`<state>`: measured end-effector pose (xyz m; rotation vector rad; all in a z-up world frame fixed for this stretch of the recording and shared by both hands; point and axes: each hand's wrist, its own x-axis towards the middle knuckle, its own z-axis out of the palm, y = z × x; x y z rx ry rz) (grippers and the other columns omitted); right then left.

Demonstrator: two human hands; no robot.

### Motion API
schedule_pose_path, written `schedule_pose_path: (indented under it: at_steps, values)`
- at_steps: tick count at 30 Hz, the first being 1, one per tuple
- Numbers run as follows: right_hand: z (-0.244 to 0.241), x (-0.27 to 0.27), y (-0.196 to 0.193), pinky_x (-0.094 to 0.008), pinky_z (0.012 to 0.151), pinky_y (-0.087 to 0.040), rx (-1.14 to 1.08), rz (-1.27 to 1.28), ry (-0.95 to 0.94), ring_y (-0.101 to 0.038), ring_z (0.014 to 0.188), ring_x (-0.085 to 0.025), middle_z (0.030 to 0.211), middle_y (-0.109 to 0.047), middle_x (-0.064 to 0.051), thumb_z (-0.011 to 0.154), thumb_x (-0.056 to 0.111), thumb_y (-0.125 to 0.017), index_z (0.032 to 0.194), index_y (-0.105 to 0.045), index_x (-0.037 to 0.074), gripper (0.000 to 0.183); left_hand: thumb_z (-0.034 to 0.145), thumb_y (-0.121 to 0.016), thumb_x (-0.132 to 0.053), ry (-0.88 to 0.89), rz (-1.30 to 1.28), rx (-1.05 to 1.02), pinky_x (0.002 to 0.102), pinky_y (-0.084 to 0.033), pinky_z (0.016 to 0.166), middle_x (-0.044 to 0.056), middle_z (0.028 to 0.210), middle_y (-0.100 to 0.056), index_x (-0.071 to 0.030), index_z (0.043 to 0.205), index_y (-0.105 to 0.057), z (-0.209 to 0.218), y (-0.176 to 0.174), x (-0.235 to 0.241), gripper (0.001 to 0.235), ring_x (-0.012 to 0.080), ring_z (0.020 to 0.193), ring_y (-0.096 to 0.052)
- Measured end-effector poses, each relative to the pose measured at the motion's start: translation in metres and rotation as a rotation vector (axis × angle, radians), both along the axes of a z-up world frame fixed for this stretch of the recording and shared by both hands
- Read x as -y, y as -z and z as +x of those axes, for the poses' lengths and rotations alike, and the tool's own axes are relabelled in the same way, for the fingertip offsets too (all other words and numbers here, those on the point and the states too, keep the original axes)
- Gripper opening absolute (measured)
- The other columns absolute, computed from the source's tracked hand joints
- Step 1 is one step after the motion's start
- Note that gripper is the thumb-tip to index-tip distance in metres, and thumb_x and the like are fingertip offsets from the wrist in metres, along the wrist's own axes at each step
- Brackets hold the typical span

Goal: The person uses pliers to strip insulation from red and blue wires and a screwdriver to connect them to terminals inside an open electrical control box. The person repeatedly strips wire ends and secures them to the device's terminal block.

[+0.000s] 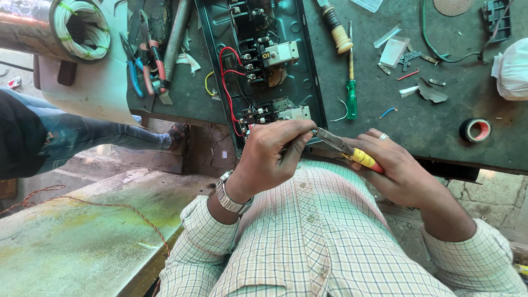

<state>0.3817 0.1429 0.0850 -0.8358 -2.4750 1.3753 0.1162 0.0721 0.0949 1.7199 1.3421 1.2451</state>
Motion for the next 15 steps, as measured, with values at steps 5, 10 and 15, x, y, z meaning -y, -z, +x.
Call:
schedule_pose_path:
  at_steps: [5, 10, 15]
  values:
    - [-0.011, 0.009, 0.015, -0.036, 0.069, -0.052, 0.157, -0.358, 0.144, -0.062, 0.075, -0.029, 0.078, -0.068, -0.013, 0.086, 0.015, -0.076, 0.096, -0.067, 0.002, 0.018, 0.095, -0.071, -0.001, 0.008, 0.043, -0.063, 0.034, -0.059, 0.071, 0.017, 0.098, -0.074, 0.0, 0.114, -0.07, 0.002, 0.001, 0.002, 0.019, 0.0275, 0.084, -0.076]
    - [-0.013, 0.017, 0.036, -0.036, 0.062, -0.05, 0.233, -0.113, 0.35, -0.065, 0.064, -0.022, 0.075, -0.067, -0.014, 0.079, 0.014, -0.078, 0.089, -0.067, 0.003, 0.018, 0.092, -0.07, 0.001, -0.061, 0.011, -0.168, 0.037, -0.056, 0.064, 0.017, 0.089, -0.073, 0.002, 0.111, -0.07, 0.013, 0.005, 0.003, 0.019, 0.0314, 0.078, -0.074]
    - [0.003, 0.007, 0.051, -0.033, 0.06, -0.05, 0.077, -0.131, 0.159, -0.061, 0.063, -0.011, 0.073, -0.067, -0.009, 0.08, 0.01, -0.075, 0.09, -0.068, 0.005, 0.013, 0.094, -0.07, 0.001, 0.031, 0.055, -0.059, 0.034, -0.057, 0.067, 0.015, 0.091, -0.072, -0.001, 0.112, -0.068, 0.003, 0.008, -0.002, 0.018, 0.0268, 0.078, -0.074]
